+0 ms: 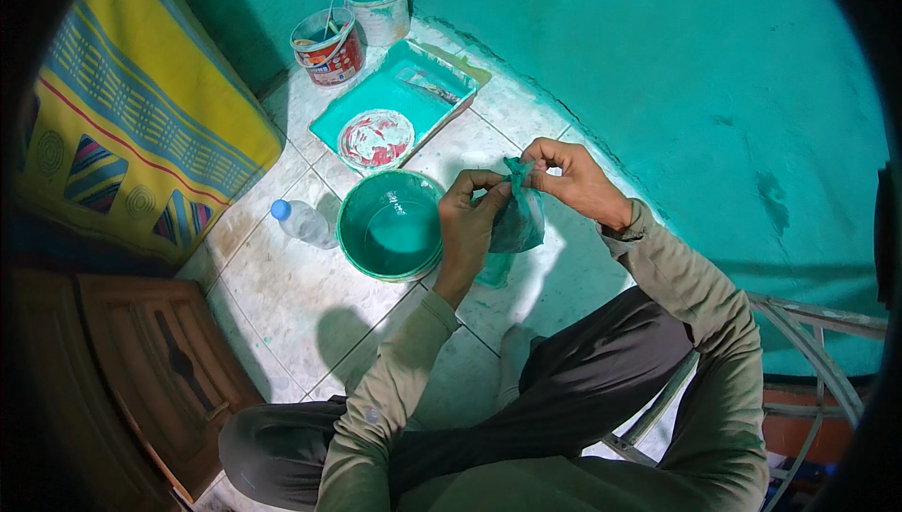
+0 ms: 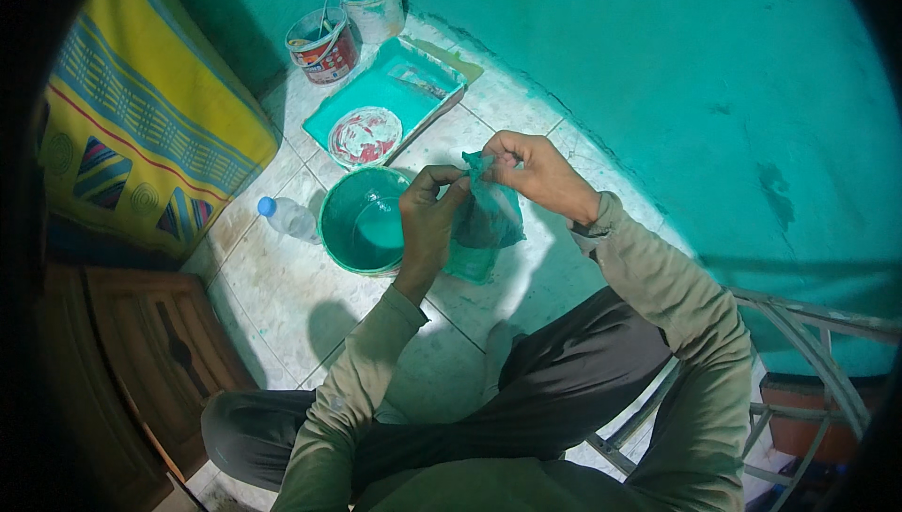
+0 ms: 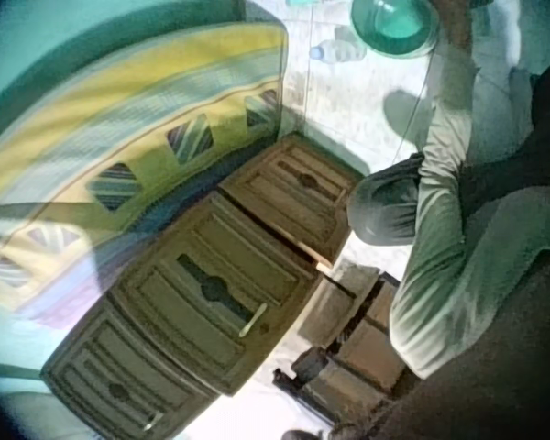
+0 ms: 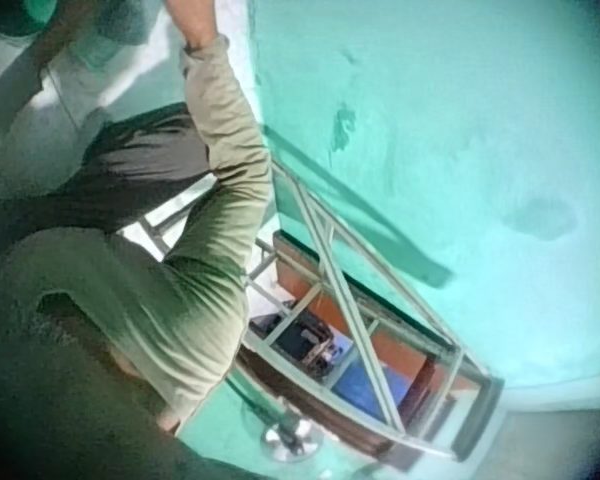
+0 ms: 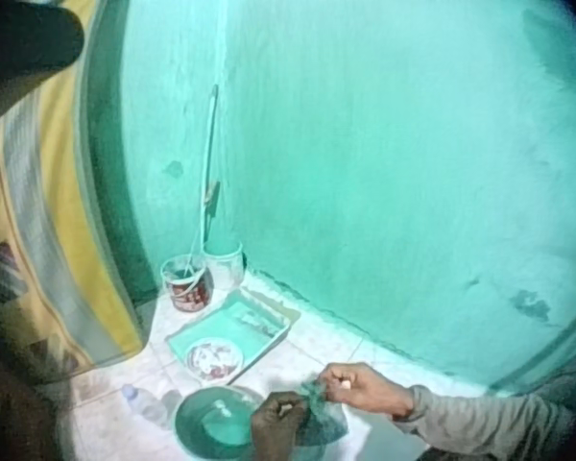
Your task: The person sits on the floor and handles a green paint bucket, a plastic water bottle, and a green cloth. They pour water from the bottle into the cloth and then squeeze the cloth into the paint bucket, repeating the process.
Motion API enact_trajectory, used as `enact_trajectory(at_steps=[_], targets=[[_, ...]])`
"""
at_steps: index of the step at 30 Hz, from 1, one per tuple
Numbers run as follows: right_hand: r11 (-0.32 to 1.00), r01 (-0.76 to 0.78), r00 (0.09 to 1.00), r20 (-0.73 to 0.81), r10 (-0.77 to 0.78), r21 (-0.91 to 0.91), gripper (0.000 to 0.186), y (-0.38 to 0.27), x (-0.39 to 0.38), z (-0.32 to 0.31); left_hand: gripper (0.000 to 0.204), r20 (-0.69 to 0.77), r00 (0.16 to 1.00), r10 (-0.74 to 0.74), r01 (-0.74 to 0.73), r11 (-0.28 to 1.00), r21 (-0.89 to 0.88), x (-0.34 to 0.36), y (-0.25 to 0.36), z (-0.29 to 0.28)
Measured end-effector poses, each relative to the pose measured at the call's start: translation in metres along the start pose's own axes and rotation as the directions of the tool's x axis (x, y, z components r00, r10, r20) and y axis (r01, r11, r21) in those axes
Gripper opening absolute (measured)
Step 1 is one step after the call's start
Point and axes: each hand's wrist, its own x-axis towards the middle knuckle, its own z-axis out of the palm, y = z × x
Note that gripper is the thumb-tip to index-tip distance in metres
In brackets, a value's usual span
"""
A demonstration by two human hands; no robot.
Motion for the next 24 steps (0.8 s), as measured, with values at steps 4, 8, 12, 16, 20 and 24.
enact_trajectory(at_steps=[4, 8, 12, 16, 20, 24], targets=[[0.974, 0.057, 0.997, -0.043, -0.068, -0.218, 0.013, 0.010, 0.000, -0.012, 0.009, -0.074, 0.997, 0.009, -0.006, 0.999, 0.041, -0.005, 0.001, -0.004], [0.965, 0.040, 0.997, -0.050, -0.054, -0.258, 0.015, 0.014, -0.005, -0.026, 0.012, -0.106, 0.994, 0.015, -0.007, 0.997, 0.080, -0.007, -0.002, -0.012], [0.972, 0.067, 0.998, 0.007, -0.068, -0.225, 0.017, 0.018, -0.007, -0.027, 0.012, -0.074, 0.997, -0.016, 0.028, 0.987, 0.159, -0.012, -0.002, -0.013], [0.977, -0.037, 0.996, 0.076, 0.054, -0.209, 0.019, 0.015, -0.003, -0.022, 0.010, -0.021, 1.000, 0.021, -0.016, 0.976, 0.216, -0.013, 0.002, -0.017], [0.995, 0.040, 0.999, 0.034, -0.037, -0.095, 0.017, 0.023, -0.001, -0.020, 0.010, -0.028, 0.975, 0.222, -0.198, 0.912, 0.360, -0.017, 0.004, -0.015], [1.000, 0.005, 0.998, 0.064, -0.005, -0.007, 0.014, 0.017, 0.001, -0.022, 0.012, -0.007, 0.914, 0.407, -0.343, 0.780, 0.524, -0.022, 0.006, -0.017]])
